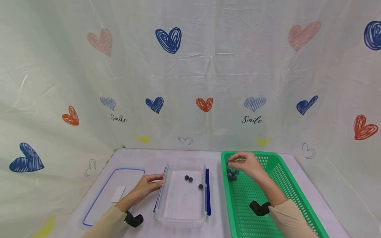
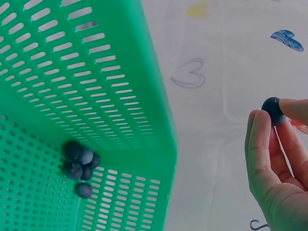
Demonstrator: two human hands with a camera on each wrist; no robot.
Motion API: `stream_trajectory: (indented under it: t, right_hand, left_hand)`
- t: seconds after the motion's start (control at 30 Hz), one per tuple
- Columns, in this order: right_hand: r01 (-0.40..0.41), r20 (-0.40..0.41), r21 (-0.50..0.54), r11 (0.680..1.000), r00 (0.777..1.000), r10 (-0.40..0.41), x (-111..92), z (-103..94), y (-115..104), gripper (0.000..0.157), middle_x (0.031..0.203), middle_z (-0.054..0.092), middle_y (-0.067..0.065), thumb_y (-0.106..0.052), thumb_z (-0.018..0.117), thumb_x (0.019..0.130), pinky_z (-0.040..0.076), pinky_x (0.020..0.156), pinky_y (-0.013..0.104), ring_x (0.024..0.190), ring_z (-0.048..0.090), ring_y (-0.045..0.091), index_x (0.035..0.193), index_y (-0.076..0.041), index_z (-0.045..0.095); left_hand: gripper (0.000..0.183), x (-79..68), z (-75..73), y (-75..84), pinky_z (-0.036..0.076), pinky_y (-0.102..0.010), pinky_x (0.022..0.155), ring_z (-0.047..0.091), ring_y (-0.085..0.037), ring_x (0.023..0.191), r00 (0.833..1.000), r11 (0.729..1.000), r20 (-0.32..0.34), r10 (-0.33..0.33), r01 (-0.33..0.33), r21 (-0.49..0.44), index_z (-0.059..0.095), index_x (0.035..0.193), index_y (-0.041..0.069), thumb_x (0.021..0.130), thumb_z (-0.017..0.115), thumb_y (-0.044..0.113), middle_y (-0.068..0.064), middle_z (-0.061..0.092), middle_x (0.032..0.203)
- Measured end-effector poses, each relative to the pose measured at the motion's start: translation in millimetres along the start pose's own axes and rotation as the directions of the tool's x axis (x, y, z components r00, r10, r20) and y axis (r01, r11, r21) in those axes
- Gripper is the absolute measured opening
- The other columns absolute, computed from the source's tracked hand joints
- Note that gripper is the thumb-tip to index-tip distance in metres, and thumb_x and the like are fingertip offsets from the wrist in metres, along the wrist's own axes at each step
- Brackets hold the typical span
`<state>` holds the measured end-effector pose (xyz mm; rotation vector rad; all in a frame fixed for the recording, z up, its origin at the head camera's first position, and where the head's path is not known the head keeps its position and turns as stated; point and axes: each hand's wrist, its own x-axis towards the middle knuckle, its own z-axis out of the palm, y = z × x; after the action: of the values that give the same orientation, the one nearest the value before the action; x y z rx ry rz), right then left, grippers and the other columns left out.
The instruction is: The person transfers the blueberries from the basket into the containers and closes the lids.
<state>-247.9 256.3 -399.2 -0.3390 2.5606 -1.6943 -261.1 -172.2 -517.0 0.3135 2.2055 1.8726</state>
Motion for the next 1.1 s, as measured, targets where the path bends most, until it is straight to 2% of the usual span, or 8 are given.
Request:
stream_trajectory:
  t: [0.27,0.43,0.73,0.83,1.0,1.1]
  right_hand:
    - [-0.002,0.021,0.017,1.0,1.0,0.001,1.7,6.9,-9.4,0.033,0.116,0.067,0.019,-0.016,0.076,0.09,0.051,0.094,0.051,0.099,0.07,0.025,0.113,0.006,0.067]
    - [0.005,0.037,0.023,1.0,0.999,-0.006,3.5,11.9,-13.9,0.031,0.116,0.067,0.018,-0.016,0.076,0.09,0.052,0.093,0.049,0.1,0.069,0.03,0.112,0.006,0.067]
    - [0.014,0.048,0.057,0.998,0.999,-0.017,7.6,22.8,-20.1,0.03,0.114,0.067,0.018,-0.013,0.077,0.089,0.053,0.086,0.038,0.099,0.068,0.037,0.11,0.006,0.067]
    - [0.017,0.055,0.064,0.998,0.998,-0.02,9.0,26.5,-22.2,0.029,0.114,0.067,0.018,-0.012,0.077,0.088,0.054,0.085,0.039,0.098,0.069,0.035,0.109,0.007,0.067]
    - [0.014,0.067,0.082,0.997,0.998,-0.02,11.4,32.8,-25.1,0.027,0.113,0.066,0.018,-0.011,0.077,0.088,0.055,0.086,0.05,0.093,0.07,0.025,0.106,0.006,0.067]
    - [0.016,0.072,0.086,0.996,0.997,-0.022,12.6,35.8,-26.9,0.027,0.113,0.066,0.018,-0.011,0.077,0.088,0.053,0.089,0.055,0.093,0.07,0.026,0.107,0.006,0.067]
  left_hand:
    - [0.063,0.3,-0.2,-0.3,0.054,-0.037,0.095,0.064,-0.026,0.113,1.0,1.0,0.001,-0.008,0.008,0.001,0.051,0.139,-0.008,0.092,0.075,0.026,-0.029,0.051,0.141]
    - [0.064,1.3,-0.3,-1.5,0.054,-0.037,0.095,0.064,-0.025,0.112,1.0,1.0,0.003,-0.007,0.007,-0.006,0.051,0.139,-0.009,0.091,0.076,0.026,-0.029,0.051,0.14]
    - [0.063,0.6,-0.5,-1.0,0.054,-0.036,0.095,0.065,-0.025,0.111,1.0,1.0,-0.002,-0.005,0.005,-0.011,0.051,0.139,-0.009,0.092,0.075,0.025,-0.029,0.051,0.14]
    - [0.062,-0.4,-0.3,-0.6,0.054,-0.035,0.094,0.065,-0.024,0.111,1.0,1.0,-0.002,-0.004,0.004,-0.009,0.051,0.139,-0.009,0.092,0.075,0.024,-0.029,0.051,0.14]
    - [0.06,-1.6,-0.3,-0.3,0.054,-0.036,0.094,0.065,-0.025,0.111,1.0,1.0,-0.002,0.002,-0.002,-0.003,0.05,0.139,-0.01,0.093,0.073,0.022,-0.03,0.05,0.14]
    - [0.059,-1.3,-0.1,-0.5,0.054,-0.037,0.094,0.064,-0.026,0.112,1.0,1.0,-0.004,0.002,-0.002,-0.009,0.05,0.139,-0.01,0.094,0.073,0.021,-0.03,0.05,0.14]
